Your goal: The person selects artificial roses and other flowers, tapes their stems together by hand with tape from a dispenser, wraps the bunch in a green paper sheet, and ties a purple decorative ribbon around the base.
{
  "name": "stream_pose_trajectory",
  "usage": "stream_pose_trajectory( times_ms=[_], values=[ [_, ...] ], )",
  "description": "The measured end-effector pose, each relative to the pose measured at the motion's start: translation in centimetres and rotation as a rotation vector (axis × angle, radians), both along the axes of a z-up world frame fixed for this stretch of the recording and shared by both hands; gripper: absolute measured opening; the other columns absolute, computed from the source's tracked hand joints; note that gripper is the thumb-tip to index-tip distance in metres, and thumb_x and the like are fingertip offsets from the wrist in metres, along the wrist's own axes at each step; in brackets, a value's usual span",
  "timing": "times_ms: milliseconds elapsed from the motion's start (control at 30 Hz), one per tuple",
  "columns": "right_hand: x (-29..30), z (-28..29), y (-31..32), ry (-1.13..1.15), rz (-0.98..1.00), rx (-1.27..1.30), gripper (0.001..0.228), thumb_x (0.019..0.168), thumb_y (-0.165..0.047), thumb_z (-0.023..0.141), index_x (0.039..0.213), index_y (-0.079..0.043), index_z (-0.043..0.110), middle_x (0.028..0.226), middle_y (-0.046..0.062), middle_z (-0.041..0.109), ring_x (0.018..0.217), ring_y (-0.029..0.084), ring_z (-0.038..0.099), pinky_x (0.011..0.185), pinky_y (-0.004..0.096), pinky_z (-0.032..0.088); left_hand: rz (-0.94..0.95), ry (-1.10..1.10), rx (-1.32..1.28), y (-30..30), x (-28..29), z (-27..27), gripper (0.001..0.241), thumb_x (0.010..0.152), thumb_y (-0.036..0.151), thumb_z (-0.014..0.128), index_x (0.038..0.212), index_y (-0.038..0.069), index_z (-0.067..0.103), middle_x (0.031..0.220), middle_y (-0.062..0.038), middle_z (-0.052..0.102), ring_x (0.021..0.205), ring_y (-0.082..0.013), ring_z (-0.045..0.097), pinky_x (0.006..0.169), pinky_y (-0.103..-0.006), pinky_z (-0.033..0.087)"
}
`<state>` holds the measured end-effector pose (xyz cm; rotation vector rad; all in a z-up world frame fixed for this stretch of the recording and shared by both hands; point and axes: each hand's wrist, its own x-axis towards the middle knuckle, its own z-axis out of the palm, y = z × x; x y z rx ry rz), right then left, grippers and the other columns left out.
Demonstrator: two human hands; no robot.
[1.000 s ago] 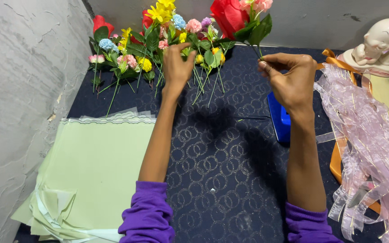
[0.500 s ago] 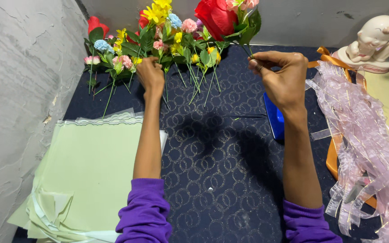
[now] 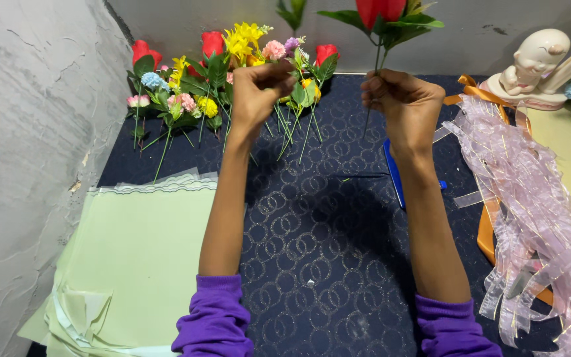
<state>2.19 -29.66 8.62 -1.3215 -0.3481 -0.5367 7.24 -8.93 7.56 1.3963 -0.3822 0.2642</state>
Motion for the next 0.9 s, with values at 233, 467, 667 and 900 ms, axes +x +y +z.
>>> stream_pose_trajectory(
  times_ms=[233, 467, 667, 900],
  values=[
    [-0.5, 0.6, 0.2, 0.015, -0.070, 0.068, 0.017, 0.080, -0.016, 0.067, 0.090, -0.002, 0.065, 0.079, 0.007, 0.063, 0.064, 0.014, 0.061, 0.063, 0.028, 0.060, -0.270, -0.193, 0.015, -5.5, -2.8, 0.8, 0.018, 0.073, -0.002, 0.069, 0.091, 0.002, 0.066, 0.085, -0.012, 0.068, 0.075, -0.0160, 0.067, 0.070, -0.0245, 0.060],
    [-1.4, 1.6, 0.3, -0.030, -0.135, 0.005, 0.011, 0.083, -0.009, 0.065, 0.091, -0.002, 0.065, 0.078, 0.004, 0.062, 0.069, 0.011, 0.060, 0.066, 0.026, 0.059, -0.197, -0.230, -0.054, -8.5, -4.3, 0.2, 0.015, 0.079, -0.002, 0.063, 0.094, -0.001, 0.065, 0.083, -0.010, 0.064, 0.076, -0.0116, 0.060, 0.061, -0.0180, 0.050],
    [-0.8, 0.9, -0.5, -0.078, -0.137, -0.083, 0.003, 0.084, -0.001, 0.064, 0.087, -0.002, 0.063, 0.083, 0.004, 0.061, 0.076, 0.011, 0.056, 0.060, 0.027, 0.057, -0.148, -0.239, -0.024, -9.2, -4.5, -0.5, 0.016, 0.078, -0.004, 0.063, 0.092, 0.004, 0.065, 0.084, -0.006, 0.060, 0.078, -0.0143, 0.060, 0.065, -0.0247, 0.060],
    [-0.7, 0.9, -1.2, 0.010, -0.067, -0.054, 0.006, 0.079, -0.001, 0.069, 0.084, -0.003, 0.065, 0.084, 0.007, 0.066, 0.078, 0.011, 0.062, 0.063, 0.023, 0.056, -0.112, -0.309, 0.045, -9.5, -5.5, 0.1, 0.012, 0.079, -0.007, 0.058, 0.086, -0.001, 0.065, 0.084, -0.009, 0.061, 0.074, -0.0173, 0.061, 0.059, -0.0243, 0.058]
  ],
)
